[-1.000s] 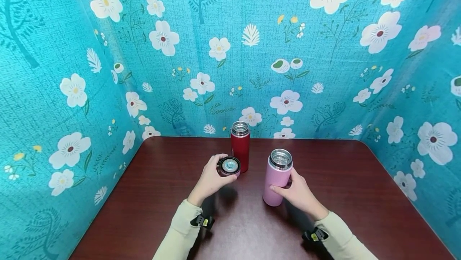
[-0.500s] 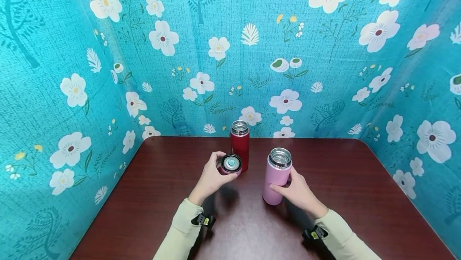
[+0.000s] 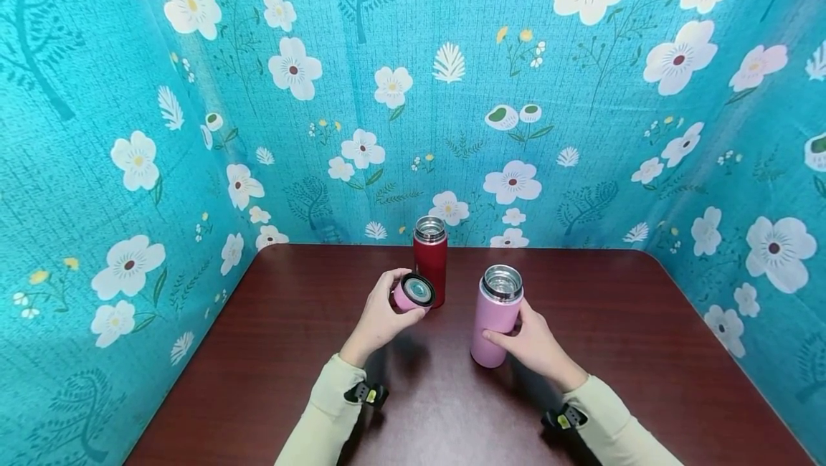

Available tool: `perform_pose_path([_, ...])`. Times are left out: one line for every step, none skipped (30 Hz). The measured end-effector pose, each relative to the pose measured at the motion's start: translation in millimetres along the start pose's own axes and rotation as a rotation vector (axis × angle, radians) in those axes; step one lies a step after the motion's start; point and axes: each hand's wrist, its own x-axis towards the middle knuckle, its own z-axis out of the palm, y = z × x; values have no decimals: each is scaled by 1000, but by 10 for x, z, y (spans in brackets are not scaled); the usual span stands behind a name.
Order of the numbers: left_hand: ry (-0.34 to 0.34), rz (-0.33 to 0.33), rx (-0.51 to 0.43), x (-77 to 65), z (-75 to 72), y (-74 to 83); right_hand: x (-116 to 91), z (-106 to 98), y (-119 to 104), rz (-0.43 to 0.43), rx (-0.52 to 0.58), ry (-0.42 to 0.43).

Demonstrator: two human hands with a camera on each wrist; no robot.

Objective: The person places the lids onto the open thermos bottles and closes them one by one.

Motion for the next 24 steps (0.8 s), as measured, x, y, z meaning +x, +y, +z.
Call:
perform_pose_path([-3,6,-5,3,3,9,0,1,6,-2,0,0])
perform_pose_path([-10,9,-17,6,7,21,0,1,10,-4,1,1])
perform_pose_path([-16,13,-28,9,10,36,-1,1,14,-7,2,1])
perform_pose_path([-20,19,-34,14,15,44,0,0,16,-7,3,2])
perform_pose_path([-22,22,-46,16,18,62,0,-1,15,-8,3,3])
perform_pose_path([-24,22,-47,14,14,118,0,-4,15,-8,3,3])
perform_pose_path([-28,22,-53,10,5,179,2,-6,15,-7,2,0])
perform_pose_path([-32,22,-54,5,-6,245,3,-9,13,-7,3,-3])
perform_pose_path([-32,27,-61,3,-14,294,4,-11,14,-7,3,-9])
perform_pose_path([-32,28,-58,9,-12,300,4,-11,15,-7,3,-13])
perform_pose_path([-33,29,-58,14,-8,301,4,-12,17,-6,3,-18])
perform_pose_path([-34,35,-51,23,-2,297,3,-13,17,-6,5,-23])
perform_pose_path([-37,36,-50,35,9,255,2,-12,17,-5,6,-27])
perform_pose_path([-35,41,-46,51,25,208,1,-14,14,-4,8,-27])
perform_pose_path([-31,48,-45,66,42,155,0,-13,12,-5,8,-29])
perform_pose_path([-28,47,-32,80,56,117,1,-14,7,-5,8,-29])
perform_pose_path([-25,48,-30,87,60,120,2,-16,4,-5,8,-29])
perform_pose_path([-24,46,-30,94,63,132,4,-17,-2,-8,7,-28])
perform_pose_path([-25,40,-36,99,64,141,6,-18,-5,-7,2,-28])
perform_pose_path([-26,36,-40,104,66,150,7,-20,-7,-6,0,-28])
perform_pose_path([-28,32,-44,111,69,160,8,-20,-5,-8,-2,-28])
perform_pose_path([-29,24,-48,117,72,170,9,-21,-4,-6,-4,-28])
perform_pose_path([-31,21,-53,124,75,182,9,-22,-3,-3,-7,-28])
perform_pose_path([-33,19,-57,130,77,196,9,-22,2,-1,-12,-30])
